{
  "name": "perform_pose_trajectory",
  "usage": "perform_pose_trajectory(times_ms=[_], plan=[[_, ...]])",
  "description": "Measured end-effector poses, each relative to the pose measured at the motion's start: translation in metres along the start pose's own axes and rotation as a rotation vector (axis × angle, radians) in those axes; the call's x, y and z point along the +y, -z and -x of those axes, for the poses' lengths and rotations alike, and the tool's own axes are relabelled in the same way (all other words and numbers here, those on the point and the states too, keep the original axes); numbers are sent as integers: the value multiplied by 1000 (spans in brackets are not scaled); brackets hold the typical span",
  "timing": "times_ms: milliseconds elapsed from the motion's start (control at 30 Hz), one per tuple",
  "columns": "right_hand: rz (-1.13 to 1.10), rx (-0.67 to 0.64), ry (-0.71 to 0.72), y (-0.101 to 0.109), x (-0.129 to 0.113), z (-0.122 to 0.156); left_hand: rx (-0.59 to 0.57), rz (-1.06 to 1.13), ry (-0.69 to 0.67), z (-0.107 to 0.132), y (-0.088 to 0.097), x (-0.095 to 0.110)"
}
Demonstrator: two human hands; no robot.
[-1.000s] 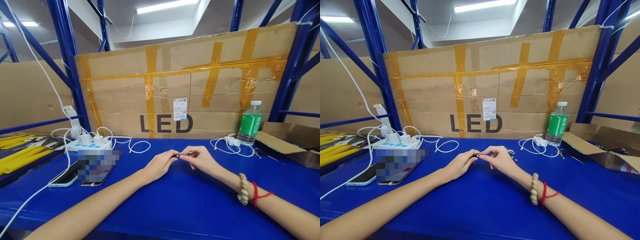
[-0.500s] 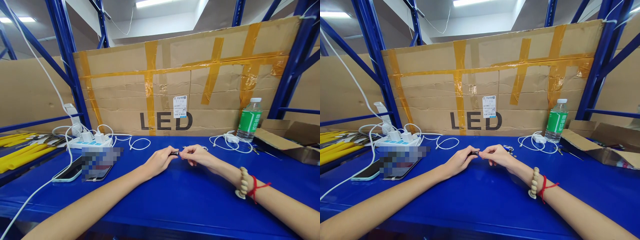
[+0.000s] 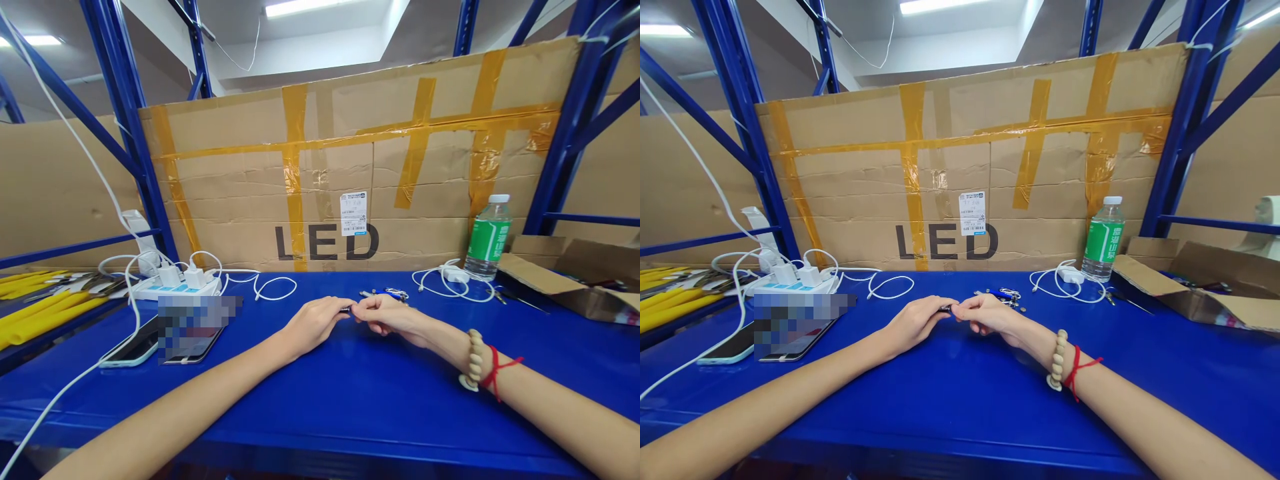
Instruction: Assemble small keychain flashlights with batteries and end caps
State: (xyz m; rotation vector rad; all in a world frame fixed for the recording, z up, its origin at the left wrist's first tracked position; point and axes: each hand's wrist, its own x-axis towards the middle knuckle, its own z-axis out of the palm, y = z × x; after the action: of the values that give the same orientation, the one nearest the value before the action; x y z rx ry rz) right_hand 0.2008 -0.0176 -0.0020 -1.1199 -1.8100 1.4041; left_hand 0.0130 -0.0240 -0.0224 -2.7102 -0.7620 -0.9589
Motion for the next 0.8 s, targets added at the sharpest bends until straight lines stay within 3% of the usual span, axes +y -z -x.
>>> perform_pose_trajectory(times_ms=[167, 267, 433, 800], plan=[[20, 94, -10, -2, 0, -2, -51, 17, 124, -4, -3, -2], [177, 152, 140, 3, -1, -5, 3, 42, 180, -6, -7, -3], [501, 418, 450, 14, 2, -8, 21, 98, 255, -6, -9, -6], [606, 395, 591, 10, 13, -11, -44, 66, 240, -6, -5, -4]])
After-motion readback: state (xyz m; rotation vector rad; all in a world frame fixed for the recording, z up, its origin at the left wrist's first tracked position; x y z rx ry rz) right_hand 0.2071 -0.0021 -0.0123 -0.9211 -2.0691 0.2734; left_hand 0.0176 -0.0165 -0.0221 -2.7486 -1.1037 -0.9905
